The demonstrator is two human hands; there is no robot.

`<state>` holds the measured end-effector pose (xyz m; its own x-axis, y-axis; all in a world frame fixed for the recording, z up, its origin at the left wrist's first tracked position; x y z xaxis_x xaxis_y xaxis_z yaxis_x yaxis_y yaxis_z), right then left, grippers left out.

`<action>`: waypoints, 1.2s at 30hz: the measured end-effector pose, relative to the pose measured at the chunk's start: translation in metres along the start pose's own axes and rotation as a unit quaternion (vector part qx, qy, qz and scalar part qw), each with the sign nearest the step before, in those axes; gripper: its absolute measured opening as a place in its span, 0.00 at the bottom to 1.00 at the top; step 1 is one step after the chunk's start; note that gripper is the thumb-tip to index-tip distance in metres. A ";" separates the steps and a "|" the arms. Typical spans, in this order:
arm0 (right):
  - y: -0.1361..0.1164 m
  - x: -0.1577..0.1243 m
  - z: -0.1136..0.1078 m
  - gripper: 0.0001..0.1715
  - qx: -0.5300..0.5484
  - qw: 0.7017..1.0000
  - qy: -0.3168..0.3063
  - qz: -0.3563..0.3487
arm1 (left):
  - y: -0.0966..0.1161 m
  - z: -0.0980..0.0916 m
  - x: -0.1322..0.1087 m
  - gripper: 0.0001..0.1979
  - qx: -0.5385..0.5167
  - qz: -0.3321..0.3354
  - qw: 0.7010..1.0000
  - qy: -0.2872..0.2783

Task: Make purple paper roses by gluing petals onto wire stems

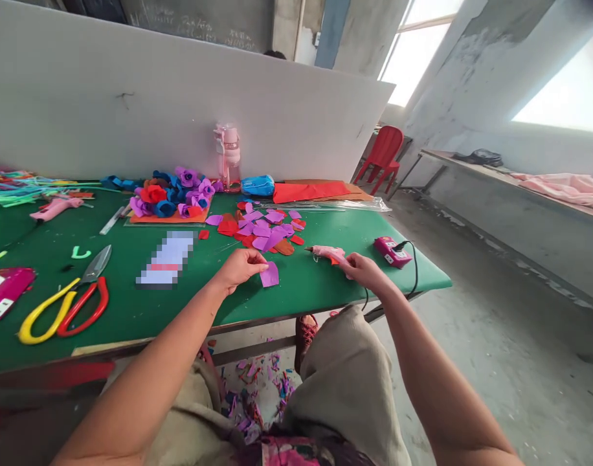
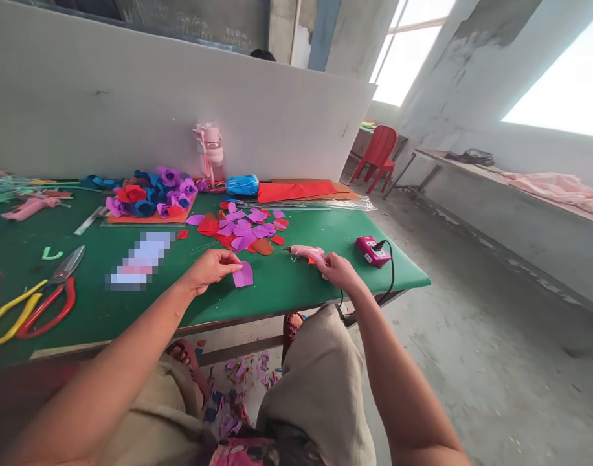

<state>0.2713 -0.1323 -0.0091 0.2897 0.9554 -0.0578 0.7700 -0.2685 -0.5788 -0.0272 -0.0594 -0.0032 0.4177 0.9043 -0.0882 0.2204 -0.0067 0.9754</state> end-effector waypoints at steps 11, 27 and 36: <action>-0.050 -0.053 -0.014 0.20 0.451 0.890 -0.032 -0.064 | -0.017 0.000 0.007 0.06 0.075 0.014 0.997 0.012; -0.102 -0.064 0.024 0.23 0.115 0.972 -0.157 -0.132 | -0.016 -0.001 0.006 0.03 0.203 0.048 0.977 0.033; -0.116 -0.069 0.024 0.20 -0.005 0.970 -0.115 -0.214 | -0.016 -0.001 0.004 0.05 0.218 0.041 0.975 0.035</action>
Point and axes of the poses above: each hand's wrist, its own x-axis towards the middle knuckle, its own z-axis out of the palm, y = z × x, the point moved 3 cm from there along x, towards the middle knuckle, and after that the axes turned 2 degrees about x, right-handed, at the moved point
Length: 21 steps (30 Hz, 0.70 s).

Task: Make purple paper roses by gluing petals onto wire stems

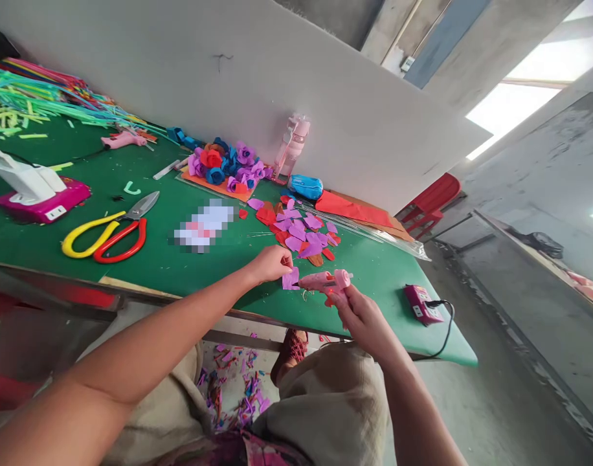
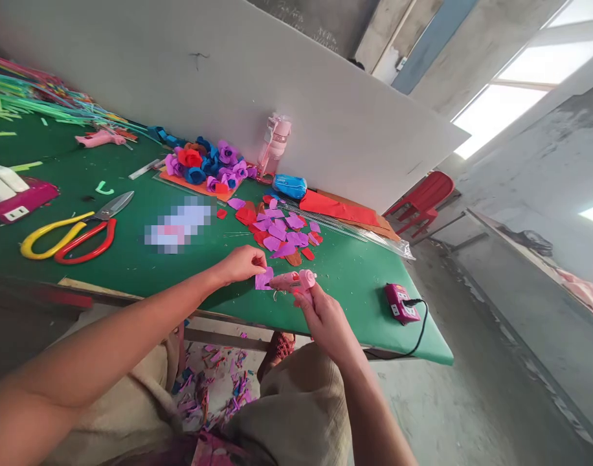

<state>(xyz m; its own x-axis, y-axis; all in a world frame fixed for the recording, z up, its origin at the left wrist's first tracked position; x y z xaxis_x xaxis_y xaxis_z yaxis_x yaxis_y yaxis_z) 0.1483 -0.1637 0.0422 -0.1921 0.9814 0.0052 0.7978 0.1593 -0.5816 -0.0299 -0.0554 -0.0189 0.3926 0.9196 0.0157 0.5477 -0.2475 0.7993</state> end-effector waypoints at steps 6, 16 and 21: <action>-0.004 0.000 0.004 0.19 -0.012 1.000 -0.014 0.013 | 0.000 0.000 0.000 0.05 0.002 0.002 1.000 -0.006; -0.008 0.000 0.005 0.18 -0.022 1.000 0.001 -0.009 | 0.001 0.000 0.000 0.05 -0.001 0.009 1.000 -0.004; -0.009 0.001 0.007 0.19 -0.023 1.000 -0.005 -0.008 | 0.001 0.000 0.000 0.05 -0.004 0.009 1.000 -0.003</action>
Point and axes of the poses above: each hand's wrist, its own x-axis towards the middle knuckle, its own z-axis out of the palm, y = z × x, the point moved 3 cm from there along x, towards the middle knuckle, and after that the axes turned 2 degrees about x, right-handed, at the moved point
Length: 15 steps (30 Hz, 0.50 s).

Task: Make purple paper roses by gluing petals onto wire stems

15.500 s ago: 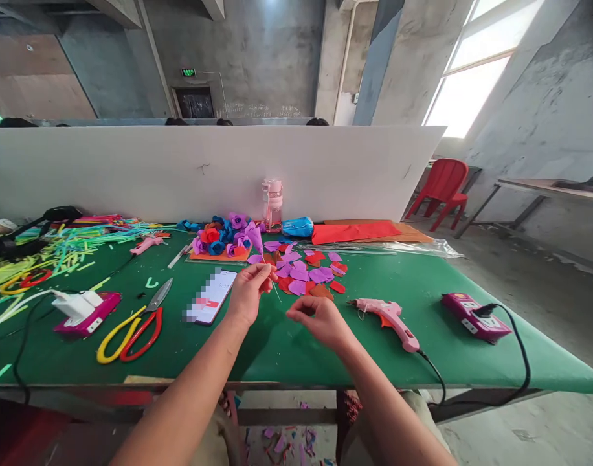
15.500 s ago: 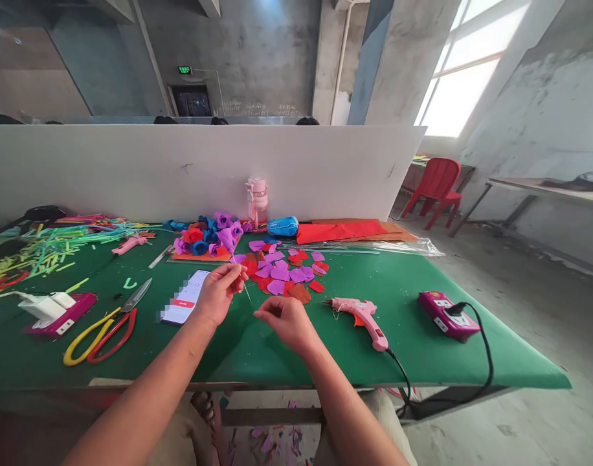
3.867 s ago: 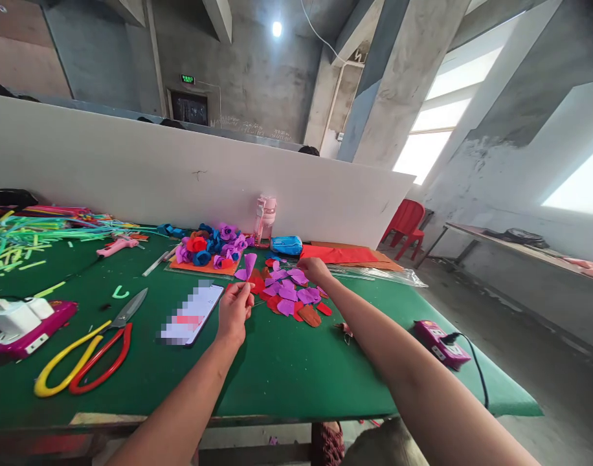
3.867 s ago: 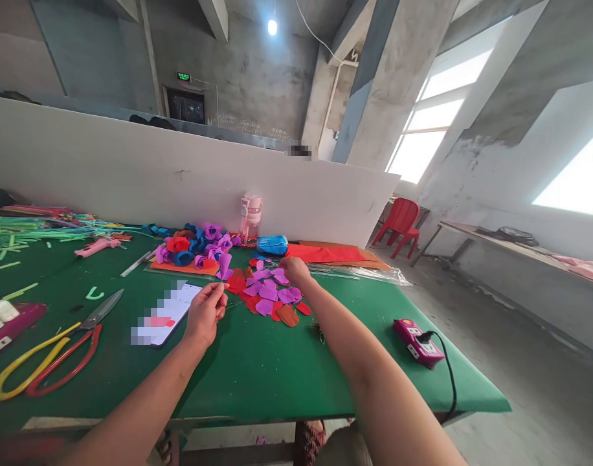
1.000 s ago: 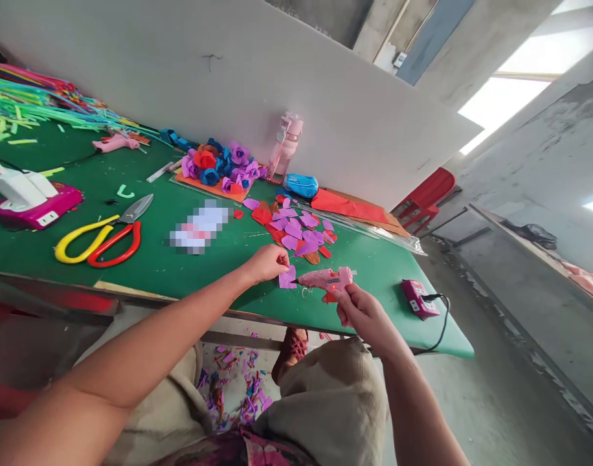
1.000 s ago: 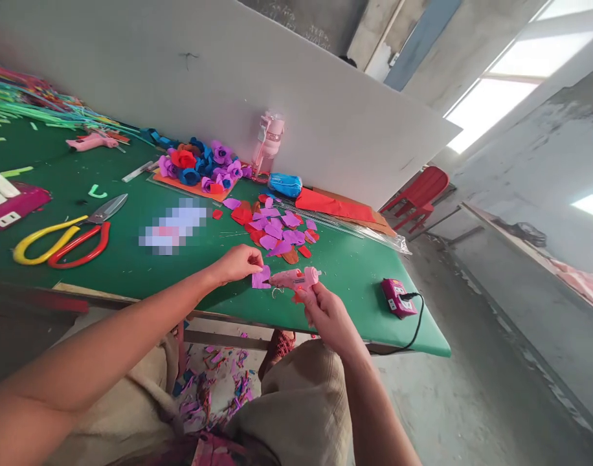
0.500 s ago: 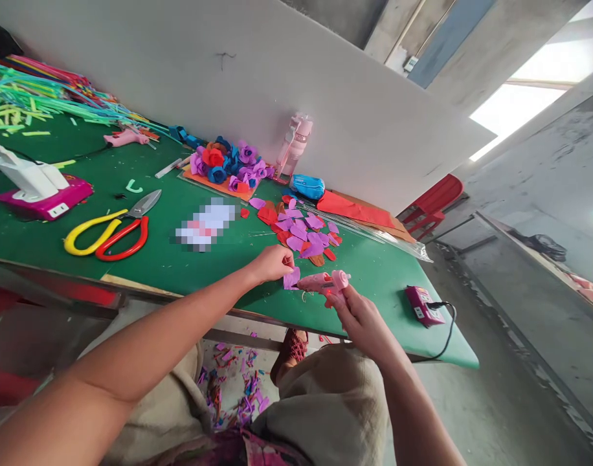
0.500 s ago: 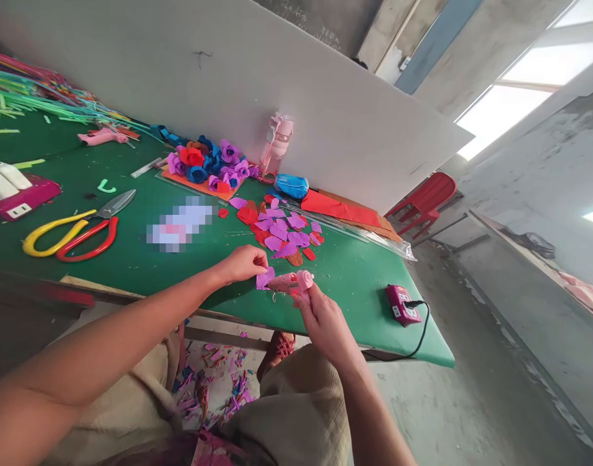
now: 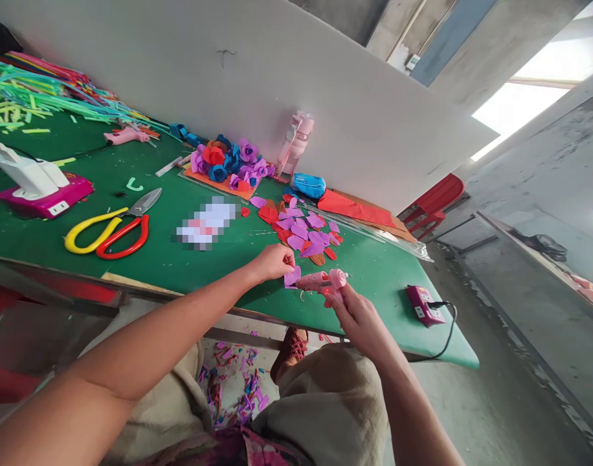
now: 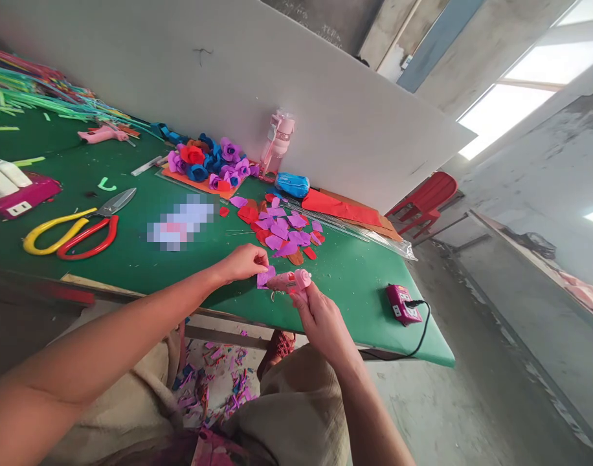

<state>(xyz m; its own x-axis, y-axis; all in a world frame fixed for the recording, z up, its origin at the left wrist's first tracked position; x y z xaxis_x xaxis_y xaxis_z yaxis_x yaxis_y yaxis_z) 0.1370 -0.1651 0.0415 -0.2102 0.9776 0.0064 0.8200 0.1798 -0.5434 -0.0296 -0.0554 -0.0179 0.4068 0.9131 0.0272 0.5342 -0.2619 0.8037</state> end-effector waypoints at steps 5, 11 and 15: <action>0.001 0.001 0.000 0.19 -0.028 1.000 0.008 -0.002 | 0.001 -0.001 0.000 0.05 0.007 -0.002 1.000 -0.004; 0.002 0.001 0.001 0.21 -0.040 0.999 0.012 -0.007 | 0.002 -0.001 -0.001 0.05 0.000 -0.004 1.000 -0.005; 0.000 0.001 0.001 0.21 -0.042 0.999 0.013 -0.015 | 0.003 -0.002 -0.001 0.04 0.003 -0.002 1.000 -0.002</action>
Point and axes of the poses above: each hand's wrist, its own x-axis towards the middle knuckle, its own z-axis out of the palm, y = z × x, the point moved 3 cm from there along x, towards the middle knuckle, and after that the axes turned 2 degrees about x, right-handed, at the moved point
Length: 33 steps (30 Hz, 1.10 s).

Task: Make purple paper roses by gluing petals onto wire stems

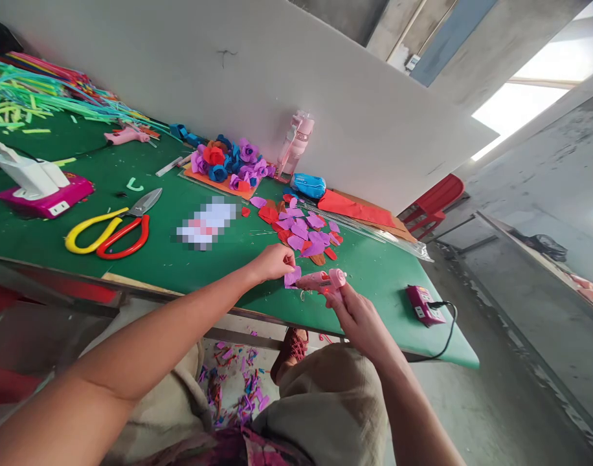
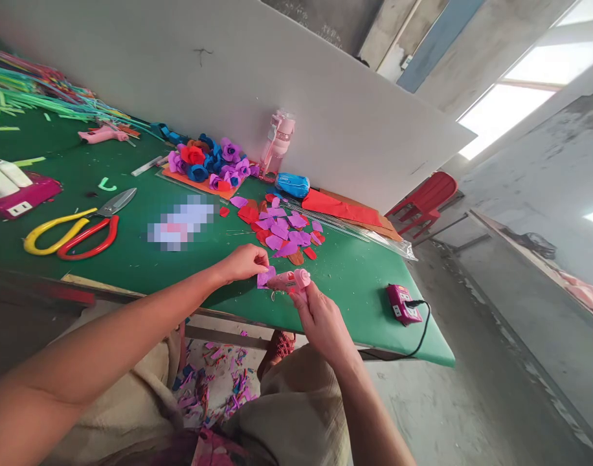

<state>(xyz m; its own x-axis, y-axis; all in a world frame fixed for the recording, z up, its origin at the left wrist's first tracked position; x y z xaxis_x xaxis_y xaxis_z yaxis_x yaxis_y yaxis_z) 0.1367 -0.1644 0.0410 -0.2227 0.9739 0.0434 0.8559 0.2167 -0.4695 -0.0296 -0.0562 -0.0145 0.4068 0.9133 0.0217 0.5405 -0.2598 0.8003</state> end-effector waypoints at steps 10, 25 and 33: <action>-0.001 0.000 0.000 0.19 -0.003 1.000 0.003 -0.009 | -0.002 0.002 0.001 0.04 -0.015 0.004 1.000 0.002; -0.003 0.001 -0.003 0.20 -0.029 0.999 0.009 -0.011 | -0.007 0.004 0.003 0.04 -0.016 0.007 1.000 0.003; 0.000 0.000 -0.003 0.17 -0.033 0.999 0.005 0.004 | -0.006 0.004 0.003 0.05 -0.005 0.001 1.000 0.001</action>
<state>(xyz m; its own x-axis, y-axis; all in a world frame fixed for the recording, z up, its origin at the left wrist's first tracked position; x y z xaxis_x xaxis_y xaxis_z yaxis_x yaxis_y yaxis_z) 0.1379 -0.1638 0.0440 -0.2110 0.9763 0.0486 0.8868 0.2121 -0.4107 -0.0287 -0.0534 -0.0212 0.4072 0.9130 0.0244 0.5315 -0.2586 0.8066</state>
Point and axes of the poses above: each hand's wrist, its own x-axis towards the middle knuckle, its own z-axis out of the palm, y = z × x, the point moved 3 cm from there along x, towards the middle knuckle, and after that the axes turned 2 degrees about x, right-handed, at the moved point
